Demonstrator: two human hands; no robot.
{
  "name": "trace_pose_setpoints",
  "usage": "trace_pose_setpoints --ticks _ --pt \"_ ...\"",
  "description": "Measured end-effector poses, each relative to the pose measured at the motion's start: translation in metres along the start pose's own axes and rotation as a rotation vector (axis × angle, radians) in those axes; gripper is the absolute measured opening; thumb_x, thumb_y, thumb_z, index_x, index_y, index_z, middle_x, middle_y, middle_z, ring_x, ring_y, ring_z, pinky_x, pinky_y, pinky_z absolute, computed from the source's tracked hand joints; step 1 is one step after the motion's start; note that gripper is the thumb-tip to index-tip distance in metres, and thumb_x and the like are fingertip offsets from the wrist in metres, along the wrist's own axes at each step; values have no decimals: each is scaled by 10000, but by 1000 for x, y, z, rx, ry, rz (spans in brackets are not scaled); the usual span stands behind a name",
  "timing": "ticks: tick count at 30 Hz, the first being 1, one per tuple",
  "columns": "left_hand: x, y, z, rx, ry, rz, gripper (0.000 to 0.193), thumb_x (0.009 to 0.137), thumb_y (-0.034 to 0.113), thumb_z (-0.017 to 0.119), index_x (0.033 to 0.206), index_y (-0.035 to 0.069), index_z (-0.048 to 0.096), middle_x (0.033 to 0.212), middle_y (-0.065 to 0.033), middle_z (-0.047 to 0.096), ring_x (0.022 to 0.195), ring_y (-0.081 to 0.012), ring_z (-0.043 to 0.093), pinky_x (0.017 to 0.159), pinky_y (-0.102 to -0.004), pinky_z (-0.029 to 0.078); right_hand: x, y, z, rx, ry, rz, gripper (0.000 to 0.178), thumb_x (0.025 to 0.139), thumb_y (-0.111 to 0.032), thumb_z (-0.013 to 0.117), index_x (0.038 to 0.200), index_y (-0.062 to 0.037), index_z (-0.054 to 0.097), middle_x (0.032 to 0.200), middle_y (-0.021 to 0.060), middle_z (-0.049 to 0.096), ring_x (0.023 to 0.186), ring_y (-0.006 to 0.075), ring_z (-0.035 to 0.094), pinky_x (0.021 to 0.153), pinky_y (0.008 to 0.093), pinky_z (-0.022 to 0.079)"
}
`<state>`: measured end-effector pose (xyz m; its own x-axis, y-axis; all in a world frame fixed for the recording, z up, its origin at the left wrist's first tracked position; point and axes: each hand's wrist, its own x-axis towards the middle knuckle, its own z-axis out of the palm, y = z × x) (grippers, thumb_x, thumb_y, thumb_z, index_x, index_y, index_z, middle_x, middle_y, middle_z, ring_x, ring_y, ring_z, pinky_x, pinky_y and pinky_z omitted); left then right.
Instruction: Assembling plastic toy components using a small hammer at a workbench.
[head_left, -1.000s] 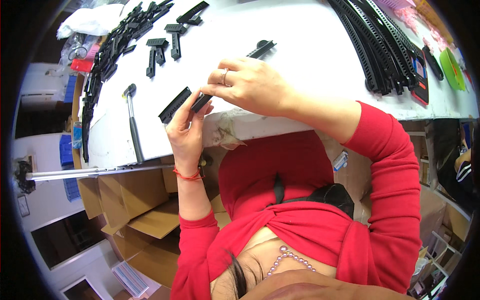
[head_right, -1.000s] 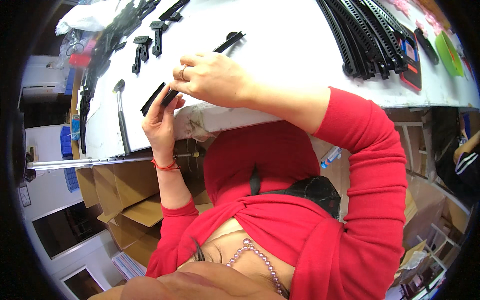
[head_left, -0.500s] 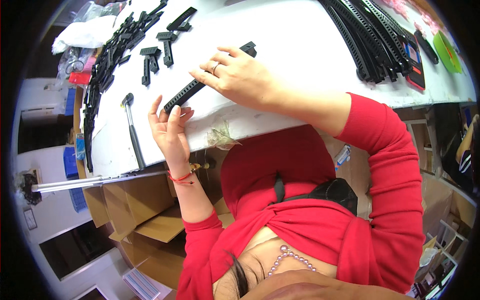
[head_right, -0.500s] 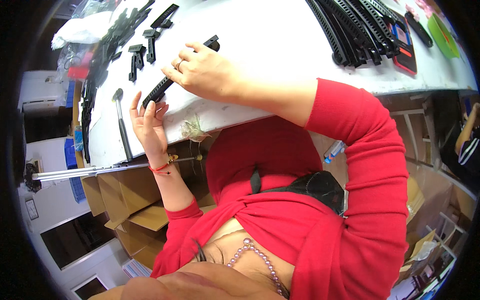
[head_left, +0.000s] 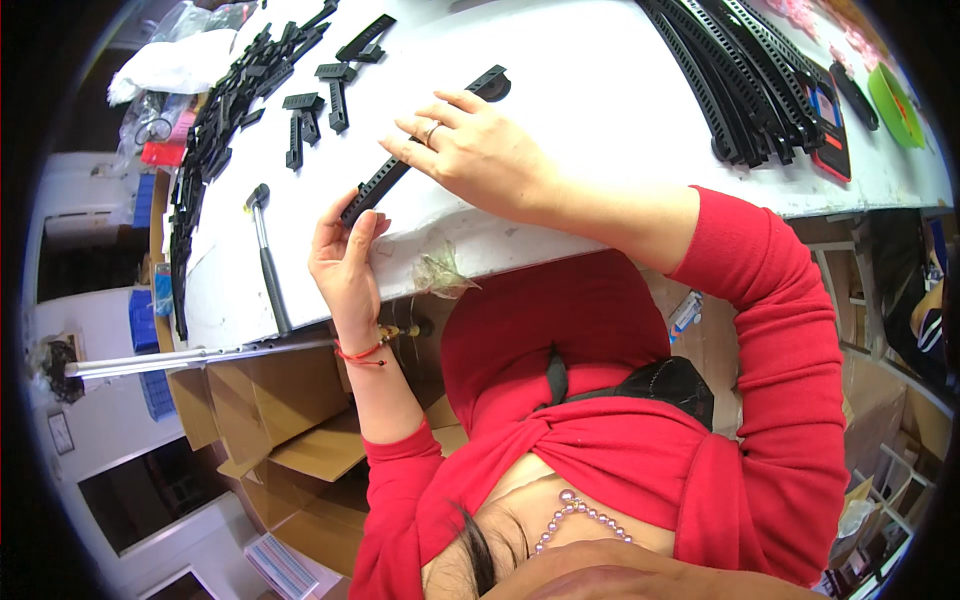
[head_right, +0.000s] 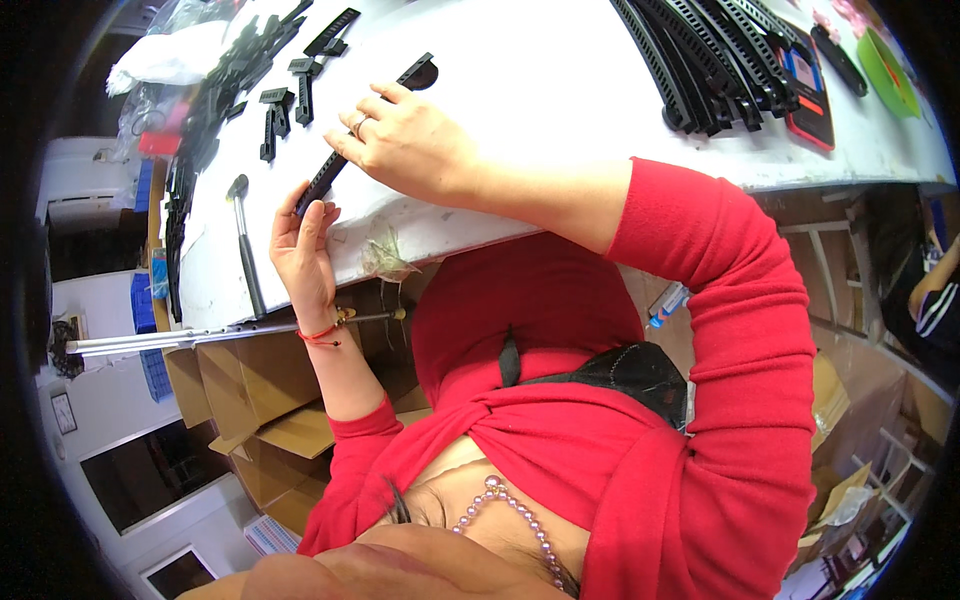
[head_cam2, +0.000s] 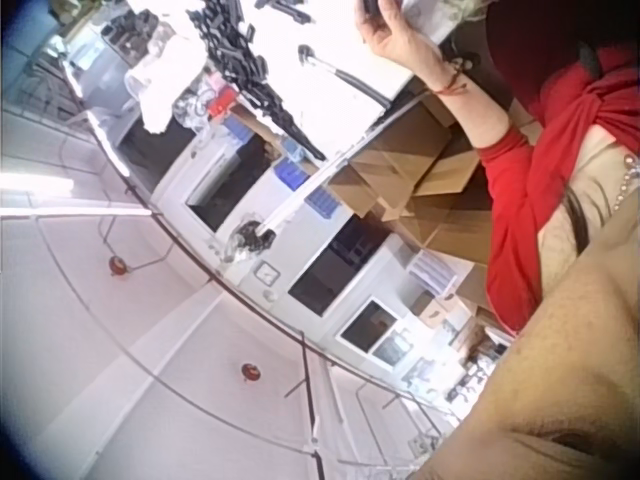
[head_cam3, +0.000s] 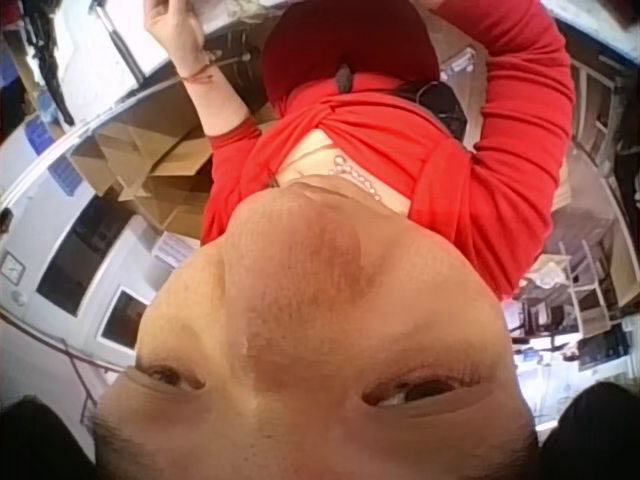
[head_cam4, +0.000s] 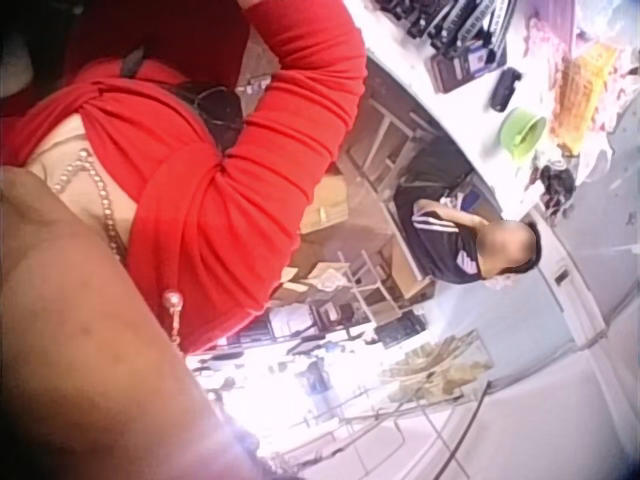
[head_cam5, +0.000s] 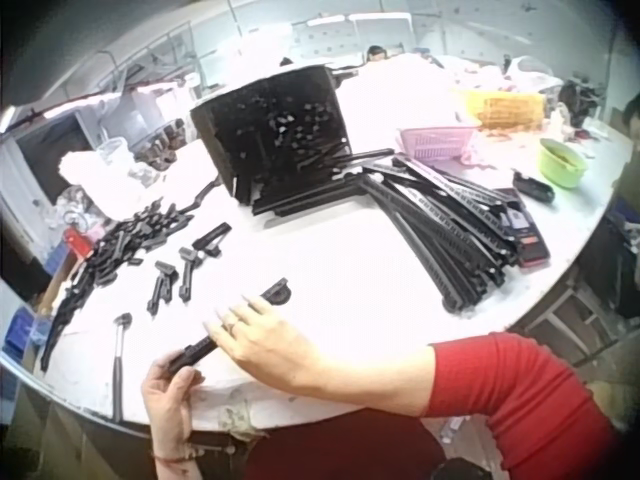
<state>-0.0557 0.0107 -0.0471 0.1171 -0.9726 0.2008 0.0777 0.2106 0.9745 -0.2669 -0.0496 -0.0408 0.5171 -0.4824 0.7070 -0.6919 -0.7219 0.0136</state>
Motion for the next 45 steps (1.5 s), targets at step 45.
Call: trace_pose_setpoints --ticks 45 --pt "3 -1 -9 -62 72 -12 263 993 203 577 1131 -16 627 851 -155 706 655 -163 683 616 -262 567 -2 -4 11 -34 122 -113 321 846 -153 583 1162 -114 617 974 39 659 945 186 620 892 336 455"
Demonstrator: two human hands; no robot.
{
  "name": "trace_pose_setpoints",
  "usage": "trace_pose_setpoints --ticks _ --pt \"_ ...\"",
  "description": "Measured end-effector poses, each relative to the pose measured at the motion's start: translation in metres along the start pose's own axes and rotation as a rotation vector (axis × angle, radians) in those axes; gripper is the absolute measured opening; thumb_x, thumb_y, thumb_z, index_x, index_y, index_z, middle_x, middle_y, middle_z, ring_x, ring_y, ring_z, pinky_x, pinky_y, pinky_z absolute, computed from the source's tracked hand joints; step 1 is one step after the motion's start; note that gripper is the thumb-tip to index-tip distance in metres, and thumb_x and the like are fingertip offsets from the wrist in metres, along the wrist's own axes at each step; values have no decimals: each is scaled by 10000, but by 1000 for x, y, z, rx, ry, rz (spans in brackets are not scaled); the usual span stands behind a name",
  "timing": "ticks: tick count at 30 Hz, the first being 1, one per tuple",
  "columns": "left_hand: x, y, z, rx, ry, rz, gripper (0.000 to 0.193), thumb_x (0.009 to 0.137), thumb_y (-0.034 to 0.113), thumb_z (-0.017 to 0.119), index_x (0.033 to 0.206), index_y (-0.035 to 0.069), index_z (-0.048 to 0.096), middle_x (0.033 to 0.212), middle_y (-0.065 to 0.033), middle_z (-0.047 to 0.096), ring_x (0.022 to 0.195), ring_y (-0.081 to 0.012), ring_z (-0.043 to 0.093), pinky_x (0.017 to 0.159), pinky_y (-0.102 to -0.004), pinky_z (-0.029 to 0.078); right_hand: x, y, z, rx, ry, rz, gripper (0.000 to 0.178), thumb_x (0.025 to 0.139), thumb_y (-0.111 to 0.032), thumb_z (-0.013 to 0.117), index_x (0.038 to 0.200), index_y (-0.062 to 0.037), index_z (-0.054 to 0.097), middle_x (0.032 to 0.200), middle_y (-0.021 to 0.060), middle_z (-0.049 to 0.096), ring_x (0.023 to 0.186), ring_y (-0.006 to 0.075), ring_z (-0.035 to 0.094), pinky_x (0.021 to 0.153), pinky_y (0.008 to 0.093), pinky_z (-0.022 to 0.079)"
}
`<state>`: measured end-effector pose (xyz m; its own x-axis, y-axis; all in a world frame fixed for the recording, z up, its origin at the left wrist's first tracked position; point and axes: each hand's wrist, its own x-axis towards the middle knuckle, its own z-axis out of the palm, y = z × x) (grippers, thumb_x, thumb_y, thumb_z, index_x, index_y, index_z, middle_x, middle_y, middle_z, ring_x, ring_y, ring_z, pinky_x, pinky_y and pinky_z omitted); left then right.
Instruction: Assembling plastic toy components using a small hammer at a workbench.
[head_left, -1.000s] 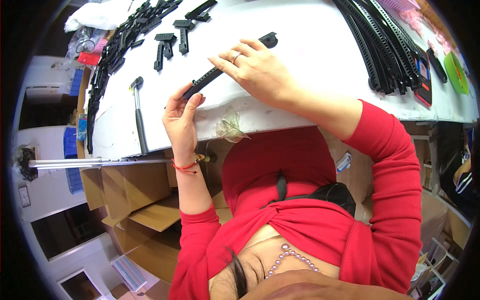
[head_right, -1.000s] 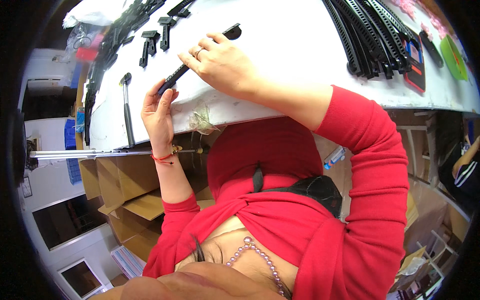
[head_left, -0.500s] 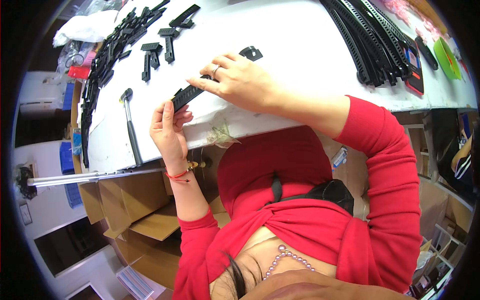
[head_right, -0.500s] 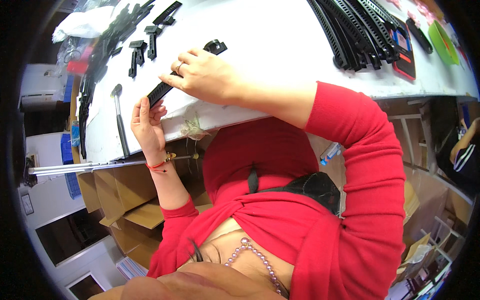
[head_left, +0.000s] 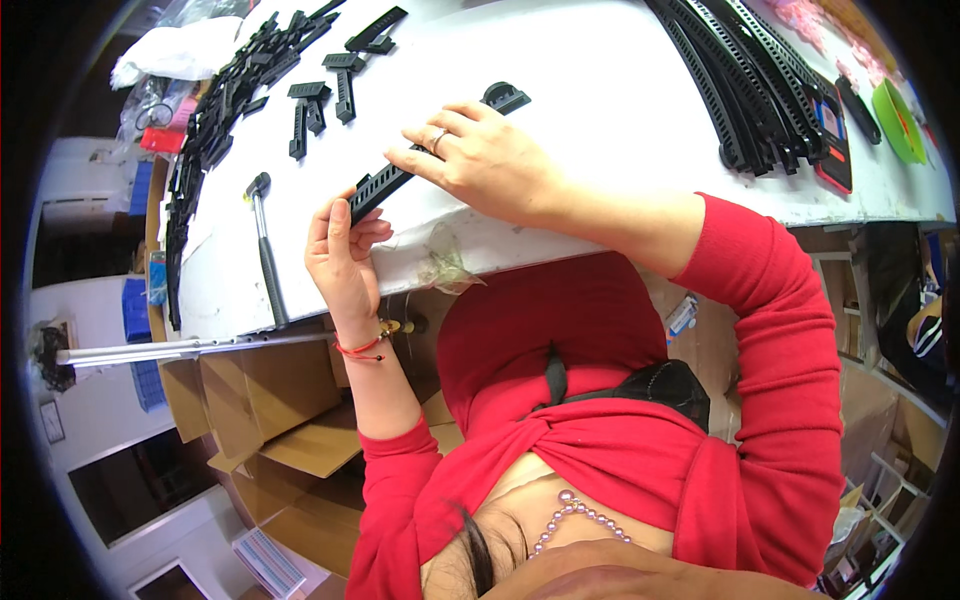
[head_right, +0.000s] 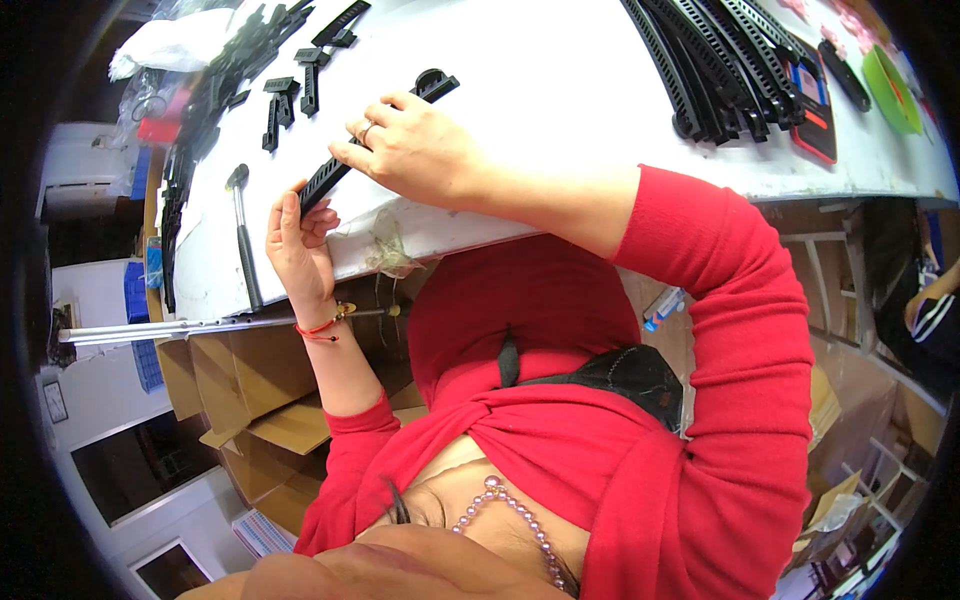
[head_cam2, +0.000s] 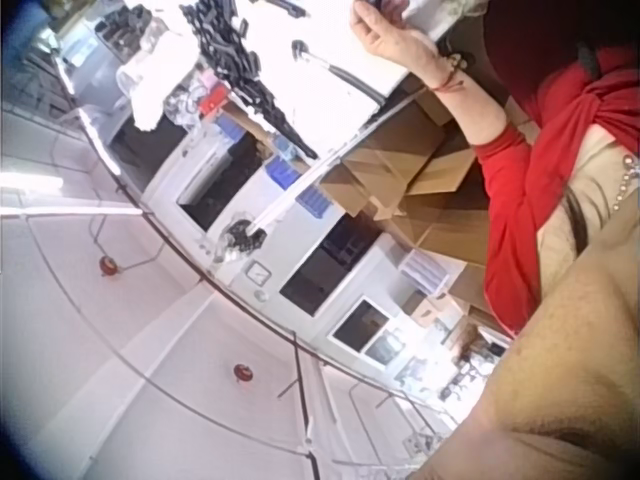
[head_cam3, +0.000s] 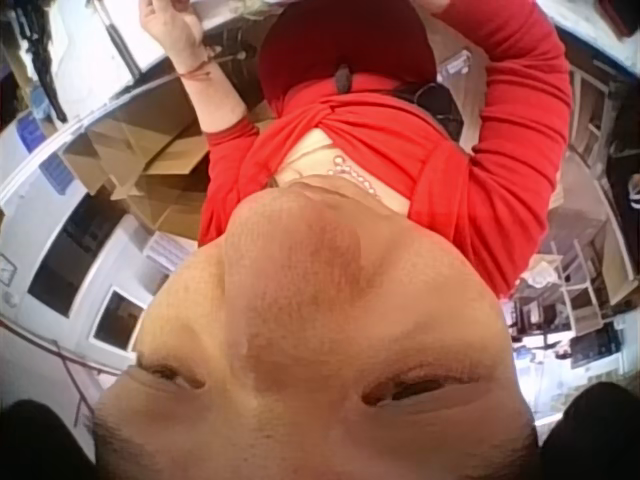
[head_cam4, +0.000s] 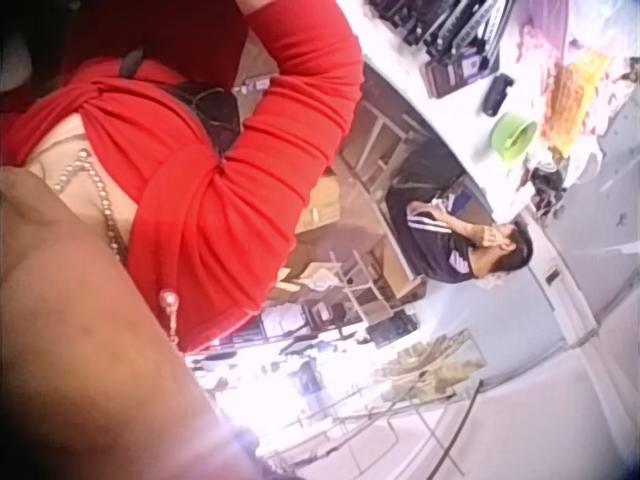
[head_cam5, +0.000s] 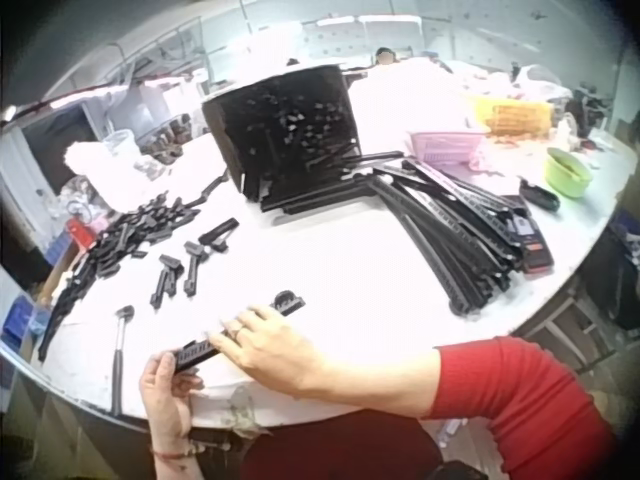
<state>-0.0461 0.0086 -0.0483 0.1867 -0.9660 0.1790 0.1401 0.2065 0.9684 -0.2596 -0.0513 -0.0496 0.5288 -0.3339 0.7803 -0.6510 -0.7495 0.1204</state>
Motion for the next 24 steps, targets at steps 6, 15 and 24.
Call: trace_pose_setpoints --ticks 6,15,24 --pt "-2 1 4 14 -10 0 300 994 231 578 1162 -13 625 865 -124 708 673 -133 661 646 -244 547 -1 2 -1 -2 -26 0 310 832 -151 585 1138 -118 619 986 37 658 959 187 617 897 336 457" --pt "-2 -2 1 -3 -30 -7 291 1003 186 552 1200 -21 606 895 -134 708 702 -146 670 699 -264 558 -2 2 -5 39 -22 24 338 831 -147 584 1163 -156 647 1026 26 663 975 186 611 912 335 458" --pt "0 0 -3 -14 -49 3 275 1000 161 553 1205 -14 606 928 -132 702 737 -154 675 725 -277 561 2 2 2 91 -1 21 331 835 -147 581 1158 -151 653 1010 19 661 970 192 610 892 343 461"
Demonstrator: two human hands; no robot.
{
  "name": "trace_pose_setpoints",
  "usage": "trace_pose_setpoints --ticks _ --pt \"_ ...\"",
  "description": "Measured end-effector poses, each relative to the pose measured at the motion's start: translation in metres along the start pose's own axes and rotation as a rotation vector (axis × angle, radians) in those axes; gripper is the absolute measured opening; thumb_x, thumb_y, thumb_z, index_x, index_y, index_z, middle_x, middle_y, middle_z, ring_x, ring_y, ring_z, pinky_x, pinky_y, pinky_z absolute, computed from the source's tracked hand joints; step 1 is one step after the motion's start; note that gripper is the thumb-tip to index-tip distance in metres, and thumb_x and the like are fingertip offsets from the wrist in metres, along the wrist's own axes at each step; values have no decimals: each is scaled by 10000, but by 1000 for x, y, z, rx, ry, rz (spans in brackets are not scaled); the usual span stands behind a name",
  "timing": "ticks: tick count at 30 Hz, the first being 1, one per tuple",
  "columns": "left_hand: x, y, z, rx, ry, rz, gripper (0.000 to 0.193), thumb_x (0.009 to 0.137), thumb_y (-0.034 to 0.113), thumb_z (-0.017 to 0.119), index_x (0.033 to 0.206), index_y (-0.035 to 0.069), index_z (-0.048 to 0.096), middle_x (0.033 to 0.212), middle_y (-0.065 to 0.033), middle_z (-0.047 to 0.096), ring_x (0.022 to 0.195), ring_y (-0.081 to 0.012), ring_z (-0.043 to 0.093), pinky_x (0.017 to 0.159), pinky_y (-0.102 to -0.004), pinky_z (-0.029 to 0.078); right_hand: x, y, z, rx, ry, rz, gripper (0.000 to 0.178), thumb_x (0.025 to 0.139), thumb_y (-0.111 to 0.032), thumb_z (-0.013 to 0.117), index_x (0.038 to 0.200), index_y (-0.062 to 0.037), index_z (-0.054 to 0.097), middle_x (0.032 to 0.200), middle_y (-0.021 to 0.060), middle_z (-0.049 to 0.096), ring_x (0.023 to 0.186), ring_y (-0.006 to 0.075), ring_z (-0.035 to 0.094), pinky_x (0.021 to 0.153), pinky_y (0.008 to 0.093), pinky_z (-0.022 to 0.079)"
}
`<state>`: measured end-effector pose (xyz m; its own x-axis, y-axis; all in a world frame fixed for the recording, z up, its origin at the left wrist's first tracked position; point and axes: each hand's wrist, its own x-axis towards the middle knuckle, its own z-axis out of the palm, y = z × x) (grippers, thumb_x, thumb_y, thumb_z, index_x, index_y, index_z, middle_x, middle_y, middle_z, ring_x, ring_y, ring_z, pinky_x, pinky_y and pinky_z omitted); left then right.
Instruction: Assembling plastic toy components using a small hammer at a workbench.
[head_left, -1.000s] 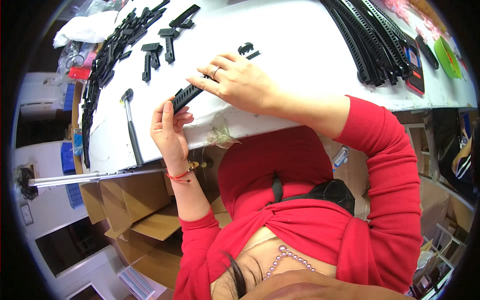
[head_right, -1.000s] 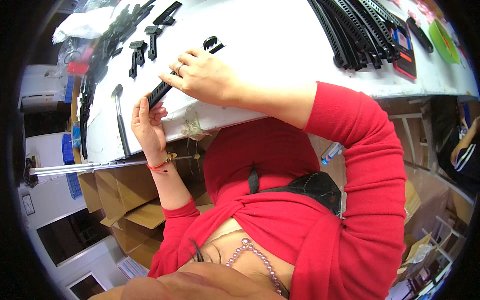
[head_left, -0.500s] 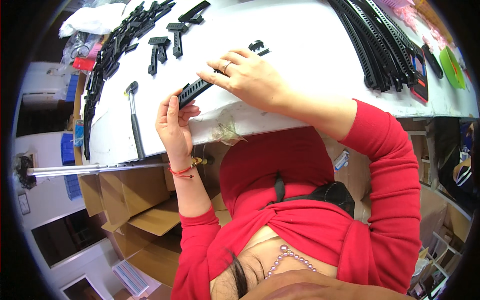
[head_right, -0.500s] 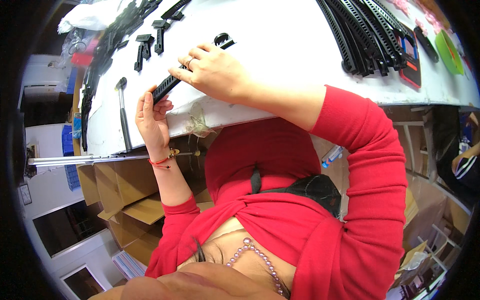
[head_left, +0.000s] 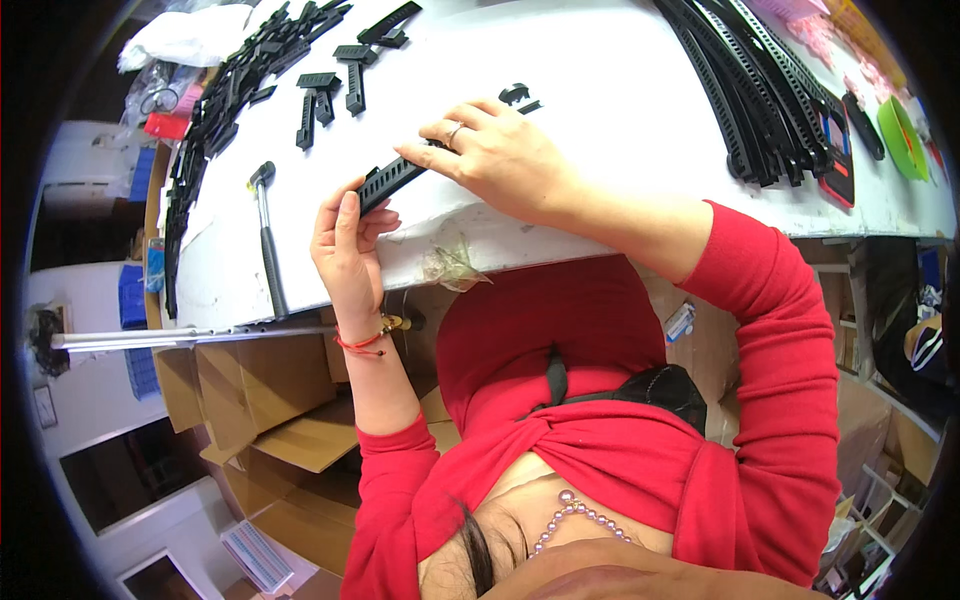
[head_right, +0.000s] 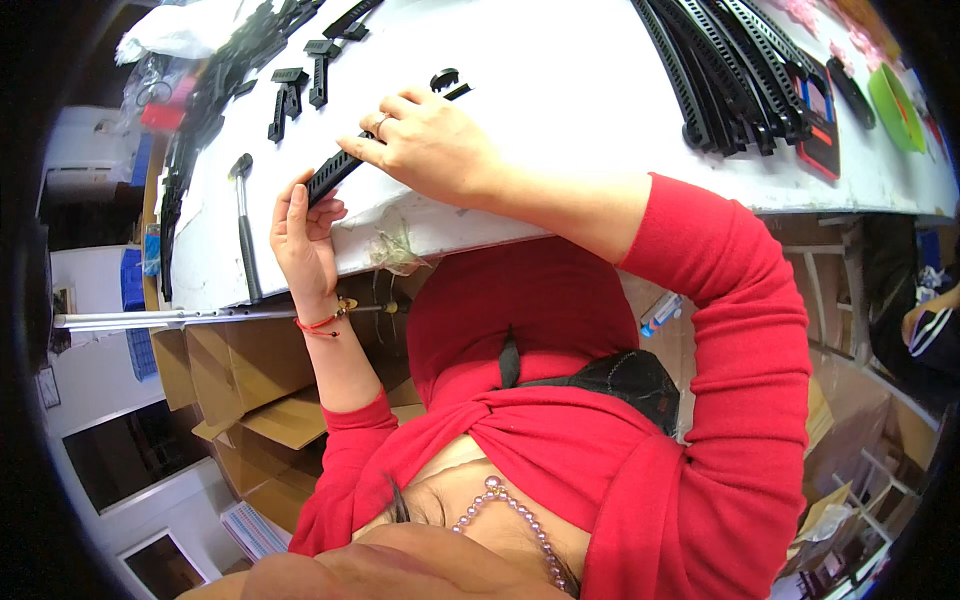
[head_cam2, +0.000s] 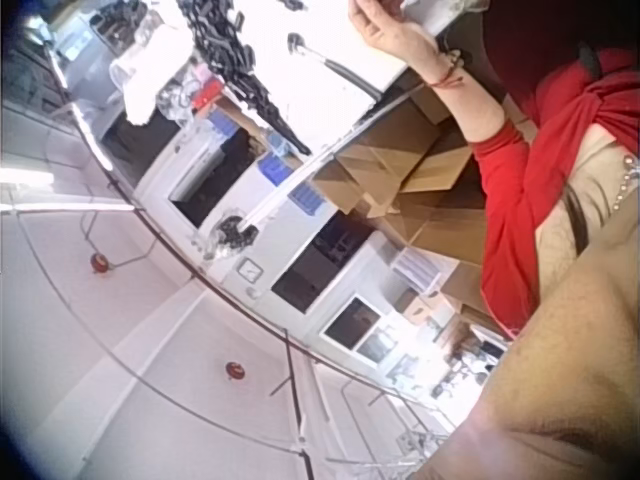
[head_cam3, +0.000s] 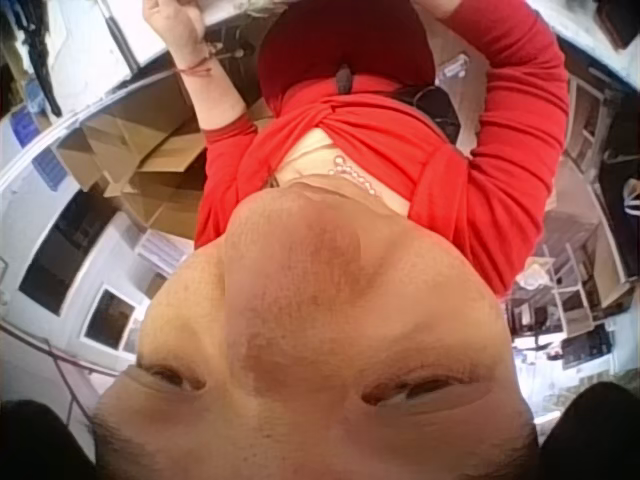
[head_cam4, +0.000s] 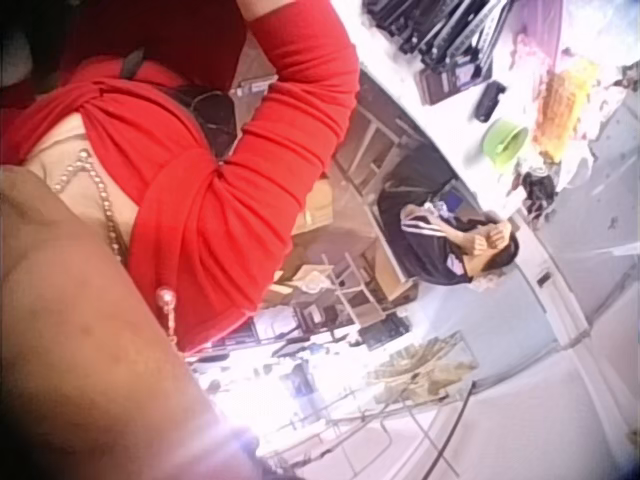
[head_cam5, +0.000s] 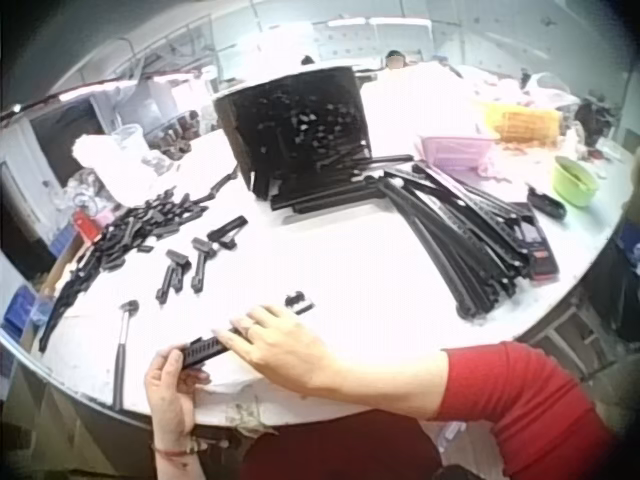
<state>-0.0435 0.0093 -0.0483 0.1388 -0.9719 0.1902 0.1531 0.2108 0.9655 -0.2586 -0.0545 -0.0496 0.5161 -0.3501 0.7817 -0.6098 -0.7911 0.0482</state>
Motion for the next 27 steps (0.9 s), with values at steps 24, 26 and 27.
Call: trace_pose_setpoints --ticks 24,26,27 --pt "81 46 -392 1098 770 -62 524 810 71 545 1285 -150 510 1232 -328 586 1165 -382 580 988 -371 453 0 -15 -4 216 -128 74 278 885 -186 606 1149 -116 658 1223 113 609 1201 280 532 1085 478 358" --pt "95 19 -321 1371 664 242 488 892 159 592 1306 -90 530 1276 -323 557 1195 -397 549 1032 -392 414 -5 -8 3 166 -171 96 283 878 -191 608 1147 -121 662 1213 113 612 1191 279 535 1084 474 359" --pt "90 23 -259 1214 600 195 473 918 163 587 1325 -69 525 1304 -277 557 1197 -360 551 1032 -384 419 -6 -6 3 172 -187 89 288 872 -197 611 1145 -126 666 1204 112 616 1182 277 538 1083 470 360"
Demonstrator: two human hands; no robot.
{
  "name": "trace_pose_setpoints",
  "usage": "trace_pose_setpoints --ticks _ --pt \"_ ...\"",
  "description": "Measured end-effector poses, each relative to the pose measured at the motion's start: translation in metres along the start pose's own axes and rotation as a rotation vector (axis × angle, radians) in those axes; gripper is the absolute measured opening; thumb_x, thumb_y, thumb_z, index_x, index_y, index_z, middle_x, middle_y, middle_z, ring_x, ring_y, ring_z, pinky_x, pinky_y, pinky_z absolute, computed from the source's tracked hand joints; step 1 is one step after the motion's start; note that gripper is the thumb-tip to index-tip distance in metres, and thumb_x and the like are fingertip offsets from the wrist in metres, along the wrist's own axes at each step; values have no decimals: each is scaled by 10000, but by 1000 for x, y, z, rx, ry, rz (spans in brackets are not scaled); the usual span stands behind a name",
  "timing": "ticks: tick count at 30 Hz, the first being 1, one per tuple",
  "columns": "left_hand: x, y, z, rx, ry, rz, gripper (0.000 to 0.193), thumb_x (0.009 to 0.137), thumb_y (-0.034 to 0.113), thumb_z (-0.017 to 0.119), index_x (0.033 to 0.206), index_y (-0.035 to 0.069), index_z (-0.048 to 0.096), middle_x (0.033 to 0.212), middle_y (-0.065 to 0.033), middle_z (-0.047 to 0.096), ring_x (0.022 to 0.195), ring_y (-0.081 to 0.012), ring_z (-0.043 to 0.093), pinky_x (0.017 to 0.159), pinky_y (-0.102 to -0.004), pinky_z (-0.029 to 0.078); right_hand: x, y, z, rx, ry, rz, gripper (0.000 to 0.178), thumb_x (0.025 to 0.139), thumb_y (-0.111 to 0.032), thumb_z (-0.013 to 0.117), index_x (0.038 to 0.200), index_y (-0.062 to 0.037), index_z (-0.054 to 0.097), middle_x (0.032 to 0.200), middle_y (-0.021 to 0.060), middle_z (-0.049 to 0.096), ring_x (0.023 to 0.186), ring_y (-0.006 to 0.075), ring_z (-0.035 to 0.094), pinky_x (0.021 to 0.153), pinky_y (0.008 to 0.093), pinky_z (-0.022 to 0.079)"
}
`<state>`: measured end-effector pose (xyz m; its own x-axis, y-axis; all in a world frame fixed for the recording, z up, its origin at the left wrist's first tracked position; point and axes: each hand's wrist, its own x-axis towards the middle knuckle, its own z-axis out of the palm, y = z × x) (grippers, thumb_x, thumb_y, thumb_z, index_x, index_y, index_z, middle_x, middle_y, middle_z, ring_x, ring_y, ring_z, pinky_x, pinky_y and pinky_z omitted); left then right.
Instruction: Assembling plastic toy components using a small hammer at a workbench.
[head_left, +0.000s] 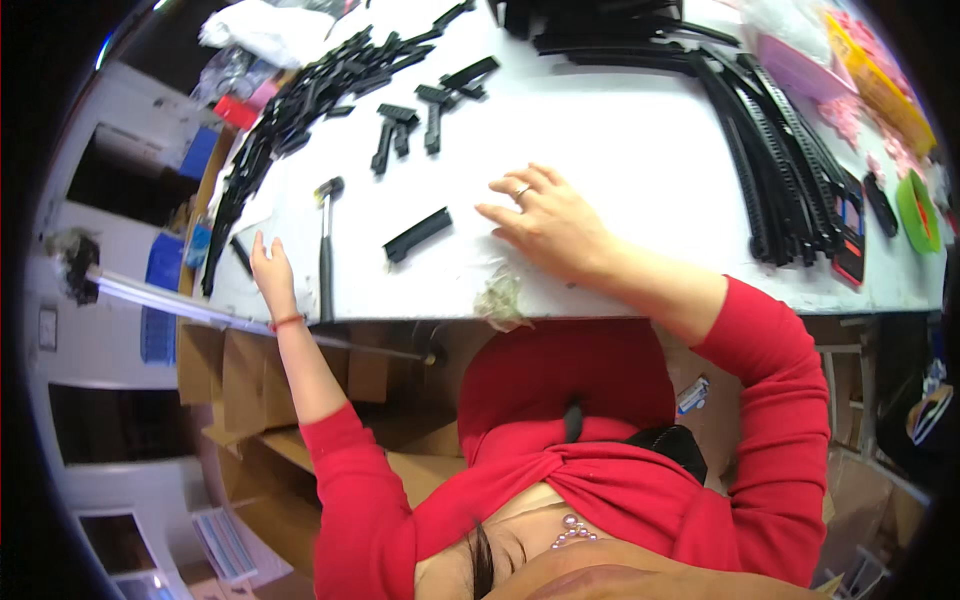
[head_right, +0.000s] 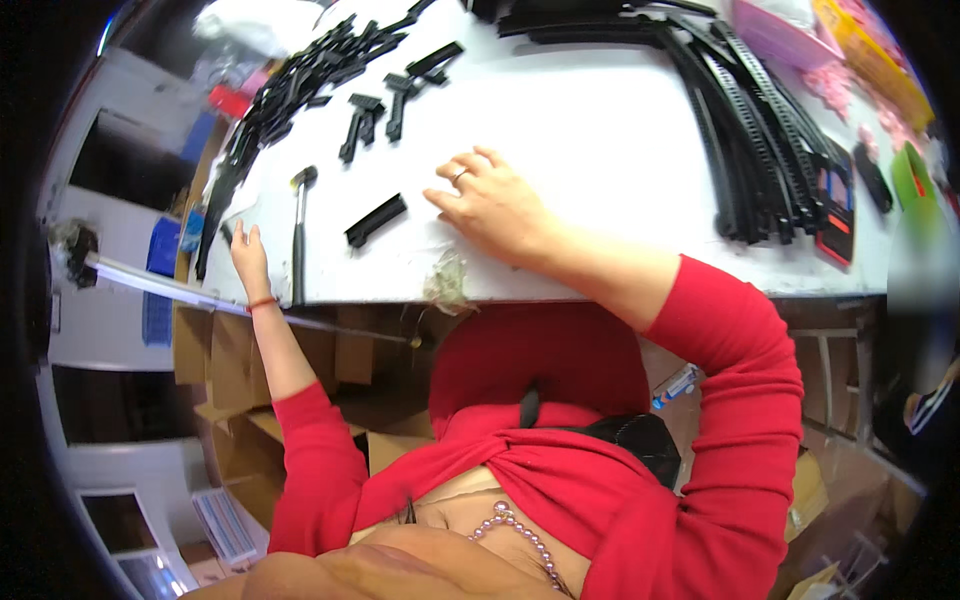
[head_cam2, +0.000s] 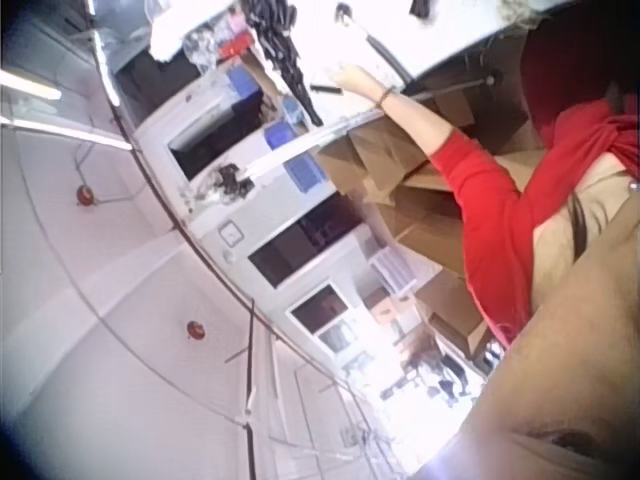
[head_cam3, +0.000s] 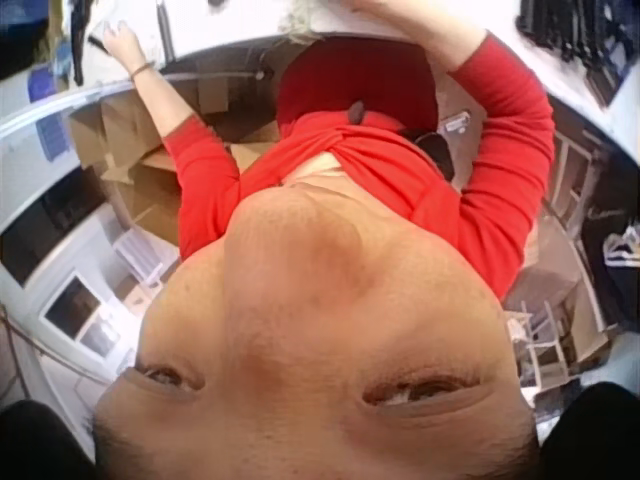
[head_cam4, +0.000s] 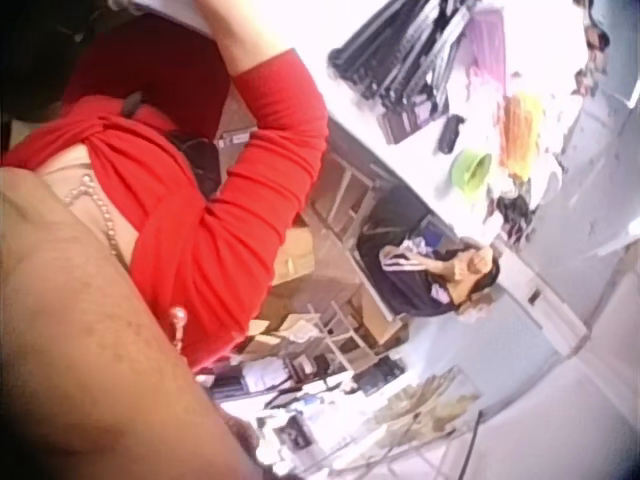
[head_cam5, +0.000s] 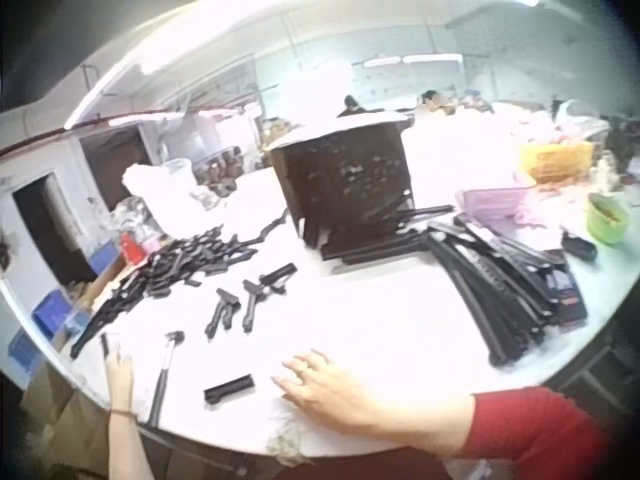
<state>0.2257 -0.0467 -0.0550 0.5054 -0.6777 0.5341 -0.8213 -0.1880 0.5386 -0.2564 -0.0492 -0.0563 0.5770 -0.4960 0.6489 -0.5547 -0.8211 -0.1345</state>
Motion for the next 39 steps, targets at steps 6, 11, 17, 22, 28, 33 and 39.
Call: trace_pose_setpoints --ticks 6,11,17,22,28,33,39 --pt "-130 211 2 -312 -417 414 387 929 137 630 1300 39 577 1282 -171 584 1226 -319 530 1047 -382 396 5 32 -11 -17 -7 158 301 872 -207 645 1152 -101 675 1154 112 640 1125 276 558 966 429 433" --pt "-163 205 17 -30 -318 511 400 937 203 624 1309 64 580 1293 -151 570 1281 -328 461 1080 -440 352 45 129 -10 -484 15 425 275 868 -215 656 1110 -87 678 1099 96 667 1048 276 597 898 403 471" --pt "-160 205 23 -129 -357 507 375 924 170 620 1286 74 599 1240 -130 598 1192 -297 511 1053 -424 371 47 248 -11 -693 -159 553 464 916 -251 596 1351 -113 517 1342 125 563 1232 285 520 1040 448 401" --pt "-165 201 19 -175 -347 478 368 895 137 633 1257 71 612 1213 -125 610 1152 -303 533 1035 -417 386 56 227 -21 -537 -71 508 302 871 -154 661 1171 -187 680 1105 73 622 1094 249 581 953 372 479" --pt "-161 200 19 -166 -365 483 363 890 137 641 1245 64 618 1199 -130 616 1129 -310 544 1016 -417 399 52 134 -35 -392 102 9 255 844 -124 693 1094 -167 723 912 42 599 888 222 585 755 344 512" --pt "-159 204 19 -184 -343 486 342 902 142 646 1235 66 627 1177 -129 636 1120 -307 558 999 -405 415 5 27 -43 -297 -2 -66 273 804 -118 703 1063 -198 734 873 4 583 858 183 568 728 329 502" --pt "-161 209 19 -159 -383 484 358 911 141 645 1259 65 616 1196 -129 632 1136 -300 553 1006 -400 412 -8 19 -33 -220 33 85 120 778 -122 610 894 -103 636 888 48 589 877 206 575 736 308 516"
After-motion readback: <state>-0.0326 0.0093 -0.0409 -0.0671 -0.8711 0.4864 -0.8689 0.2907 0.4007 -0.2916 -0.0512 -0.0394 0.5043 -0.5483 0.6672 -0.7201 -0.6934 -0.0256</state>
